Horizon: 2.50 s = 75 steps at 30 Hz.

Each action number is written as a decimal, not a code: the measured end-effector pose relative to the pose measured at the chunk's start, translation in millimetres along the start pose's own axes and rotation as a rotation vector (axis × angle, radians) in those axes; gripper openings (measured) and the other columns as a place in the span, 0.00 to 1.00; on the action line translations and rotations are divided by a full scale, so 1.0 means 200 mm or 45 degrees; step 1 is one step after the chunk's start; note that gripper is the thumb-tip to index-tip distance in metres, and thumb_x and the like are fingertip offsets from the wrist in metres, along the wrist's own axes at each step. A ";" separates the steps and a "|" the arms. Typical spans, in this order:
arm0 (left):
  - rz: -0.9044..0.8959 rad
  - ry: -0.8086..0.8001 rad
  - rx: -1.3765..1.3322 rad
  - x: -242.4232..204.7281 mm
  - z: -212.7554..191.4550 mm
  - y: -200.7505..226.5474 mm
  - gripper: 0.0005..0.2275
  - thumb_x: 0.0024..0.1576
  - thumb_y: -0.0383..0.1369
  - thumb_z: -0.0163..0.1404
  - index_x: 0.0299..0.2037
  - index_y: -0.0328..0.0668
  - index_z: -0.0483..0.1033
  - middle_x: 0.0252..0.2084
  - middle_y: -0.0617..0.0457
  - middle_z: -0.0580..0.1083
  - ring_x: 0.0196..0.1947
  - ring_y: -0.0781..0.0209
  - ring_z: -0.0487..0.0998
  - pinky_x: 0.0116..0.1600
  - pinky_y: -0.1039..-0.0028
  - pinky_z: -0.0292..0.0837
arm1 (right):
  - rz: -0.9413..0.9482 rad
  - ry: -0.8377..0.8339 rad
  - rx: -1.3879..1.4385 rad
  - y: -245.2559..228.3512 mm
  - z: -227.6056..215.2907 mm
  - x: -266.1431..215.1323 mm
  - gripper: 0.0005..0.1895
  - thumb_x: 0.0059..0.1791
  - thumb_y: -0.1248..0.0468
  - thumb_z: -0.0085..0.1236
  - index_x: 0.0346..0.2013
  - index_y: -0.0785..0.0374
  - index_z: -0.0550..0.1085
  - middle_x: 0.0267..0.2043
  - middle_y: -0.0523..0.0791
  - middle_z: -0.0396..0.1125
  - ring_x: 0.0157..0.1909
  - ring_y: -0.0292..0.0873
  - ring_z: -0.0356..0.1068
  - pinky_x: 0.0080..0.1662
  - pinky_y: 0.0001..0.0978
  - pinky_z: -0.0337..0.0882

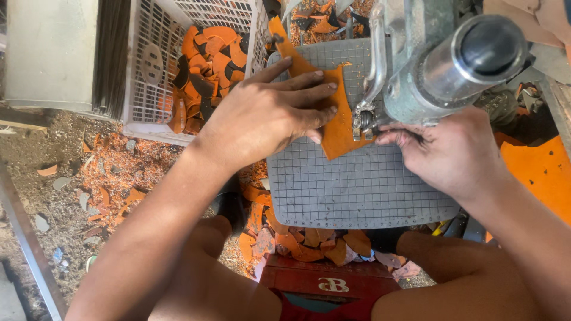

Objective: The person uses a vertical cutting machine to cut orange material into specific shapes. They guide the material under the blade, rotate it to follow the pattern, and place the finished pieces into a nearby white crate.

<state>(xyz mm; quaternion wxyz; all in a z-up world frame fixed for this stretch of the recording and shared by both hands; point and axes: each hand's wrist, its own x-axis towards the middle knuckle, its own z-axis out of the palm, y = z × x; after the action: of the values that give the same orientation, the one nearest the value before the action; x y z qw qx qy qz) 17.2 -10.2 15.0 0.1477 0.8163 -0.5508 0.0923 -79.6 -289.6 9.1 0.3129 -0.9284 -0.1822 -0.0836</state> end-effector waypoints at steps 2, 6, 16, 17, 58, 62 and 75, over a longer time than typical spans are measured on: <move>-0.024 0.005 0.020 -0.01 0.00 0.02 0.13 0.54 0.42 0.56 0.46 0.51 0.84 0.61 0.57 0.76 0.65 0.56 0.71 0.71 0.54 0.61 | -0.075 0.023 -0.015 0.00 -0.01 0.02 0.07 0.46 0.74 0.62 0.38 0.64 0.81 0.41 0.45 0.77 0.41 0.41 0.77 0.44 0.34 0.78; -0.063 0.020 -0.021 -0.01 0.01 0.03 0.15 0.55 0.43 0.56 0.47 0.47 0.83 0.62 0.55 0.75 0.66 0.53 0.71 0.71 0.54 0.62 | -0.089 0.033 -0.037 0.00 -0.03 0.07 0.05 0.45 0.74 0.66 0.34 0.66 0.78 0.38 0.47 0.75 0.41 0.44 0.76 0.44 0.37 0.77; -0.102 0.023 0.029 -0.02 -0.01 0.09 0.17 0.53 0.43 0.61 0.50 0.45 0.83 0.62 0.51 0.74 0.65 0.51 0.71 0.69 0.51 0.62 | -0.210 -0.036 0.063 0.12 -0.04 0.14 0.04 0.50 0.73 0.64 0.38 0.64 0.77 0.39 0.44 0.75 0.38 0.39 0.76 0.39 0.30 0.76; -0.105 0.028 0.004 -0.02 -0.01 0.09 0.18 0.52 0.43 0.61 0.49 0.45 0.83 0.62 0.50 0.74 0.65 0.50 0.71 0.68 0.51 0.63 | -0.216 -0.038 0.076 0.15 -0.04 0.14 0.04 0.49 0.72 0.64 0.38 0.63 0.77 0.39 0.44 0.74 0.38 0.39 0.75 0.40 0.31 0.76; -0.419 0.074 0.186 -0.04 -0.01 0.35 0.20 0.59 0.46 0.55 0.50 0.36 0.78 0.44 0.43 0.72 0.48 0.46 0.74 0.51 0.50 0.73 | 0.028 0.189 -1.275 0.08 -0.15 0.26 0.10 0.48 0.59 0.66 0.38 0.62 0.79 0.39 0.47 0.75 0.44 0.47 0.76 0.47 0.37 0.77; -0.490 0.083 0.098 -0.16 -0.03 0.55 0.22 0.61 0.45 0.55 0.53 0.30 0.77 0.40 0.43 0.70 0.43 0.46 0.74 0.49 0.54 0.74 | -0.062 -0.150 -0.700 -0.14 -0.17 0.03 0.13 0.46 0.54 0.66 0.38 0.58 0.82 0.40 0.49 0.77 0.39 0.48 0.76 0.43 0.40 0.76; -0.124 -0.005 -0.309 -0.34 -0.12 0.47 0.17 0.48 0.28 0.58 0.50 0.41 0.82 0.60 0.51 0.75 0.61 0.53 0.74 0.67 0.59 0.71 | -0.240 -0.103 -0.348 -0.18 -0.01 -0.19 0.14 0.40 0.69 0.65 0.41 0.60 0.83 0.52 0.42 0.77 0.51 0.45 0.72 0.49 0.35 0.76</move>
<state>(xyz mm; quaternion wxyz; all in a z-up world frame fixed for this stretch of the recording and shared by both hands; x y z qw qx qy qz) -95.1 24.3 29.3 0.2488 0.8183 -0.5179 0.0161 -128.7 -275.8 20.2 0.1669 -0.9437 -0.2678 -0.0990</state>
